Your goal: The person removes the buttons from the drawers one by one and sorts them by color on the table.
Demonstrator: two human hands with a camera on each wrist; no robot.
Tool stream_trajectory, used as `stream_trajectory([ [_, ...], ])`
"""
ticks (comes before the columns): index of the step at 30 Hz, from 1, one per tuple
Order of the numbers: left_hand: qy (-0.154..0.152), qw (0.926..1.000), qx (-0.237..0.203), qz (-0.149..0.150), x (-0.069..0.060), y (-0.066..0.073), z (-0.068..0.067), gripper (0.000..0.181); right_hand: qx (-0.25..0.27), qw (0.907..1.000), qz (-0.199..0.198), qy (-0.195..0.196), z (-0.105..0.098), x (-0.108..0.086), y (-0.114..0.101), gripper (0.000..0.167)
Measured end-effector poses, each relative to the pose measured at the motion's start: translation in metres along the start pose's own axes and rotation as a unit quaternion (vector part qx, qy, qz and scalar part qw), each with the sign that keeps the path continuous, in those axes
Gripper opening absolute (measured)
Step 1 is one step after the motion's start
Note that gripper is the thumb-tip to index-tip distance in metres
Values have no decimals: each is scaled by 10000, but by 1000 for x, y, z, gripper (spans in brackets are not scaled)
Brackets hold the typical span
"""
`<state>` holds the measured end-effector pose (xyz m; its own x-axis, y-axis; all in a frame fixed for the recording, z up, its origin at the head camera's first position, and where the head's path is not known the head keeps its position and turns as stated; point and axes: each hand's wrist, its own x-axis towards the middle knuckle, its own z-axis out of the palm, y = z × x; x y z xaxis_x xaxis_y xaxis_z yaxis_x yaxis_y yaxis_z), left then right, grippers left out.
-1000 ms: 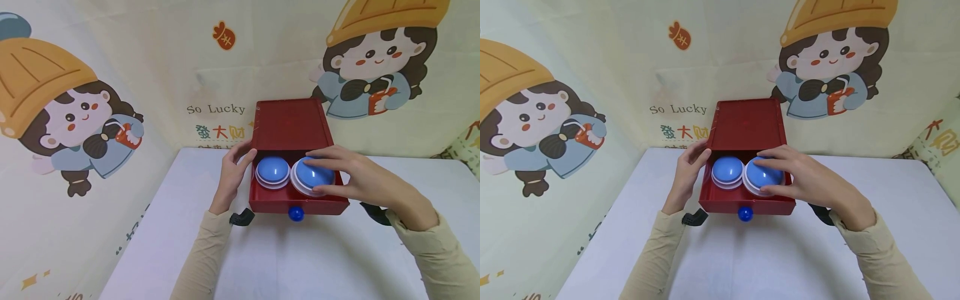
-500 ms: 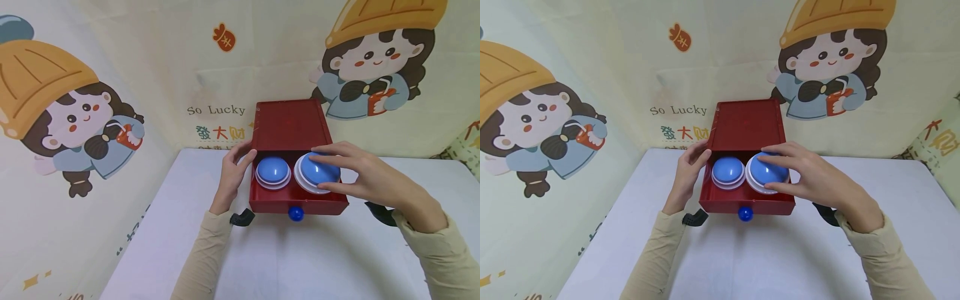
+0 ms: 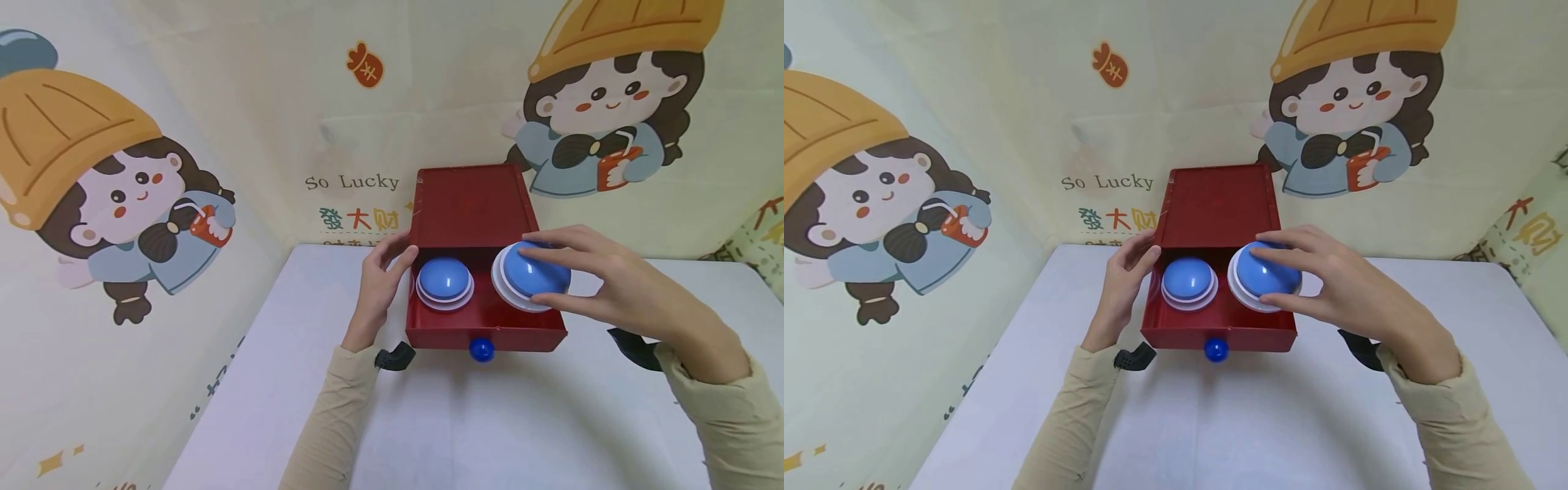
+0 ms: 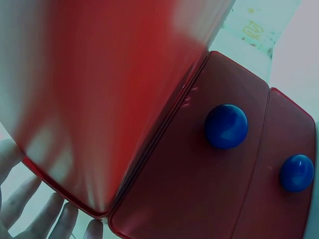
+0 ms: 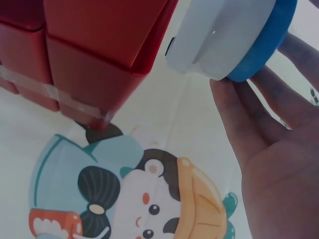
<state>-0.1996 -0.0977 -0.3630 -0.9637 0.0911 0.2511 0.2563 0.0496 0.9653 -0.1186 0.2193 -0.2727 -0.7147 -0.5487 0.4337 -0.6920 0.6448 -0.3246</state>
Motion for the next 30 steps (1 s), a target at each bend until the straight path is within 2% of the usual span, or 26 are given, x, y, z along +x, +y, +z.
stream_trajectory([
  [3, -4, 10000, -13, 5, 0, -1, 0, 45, 3, 9999, 109, 28, -1, -2, 2, 75],
  [14, 22, 9998, -34, 182, -1, -5, -1, 42, -126, 9997, 120, 196, -1, -7, 9, 78],
  [22, 68, 9999, 3, 154, -1, -5, -2, 40, -31, 9993, 35, 383, -1, -12, 19, 80],
  [30, 57, 9999, -27, 129, -1, -3, -1, 42, -186, 9983, 317, 442, -5, -18, 25, 78],
])
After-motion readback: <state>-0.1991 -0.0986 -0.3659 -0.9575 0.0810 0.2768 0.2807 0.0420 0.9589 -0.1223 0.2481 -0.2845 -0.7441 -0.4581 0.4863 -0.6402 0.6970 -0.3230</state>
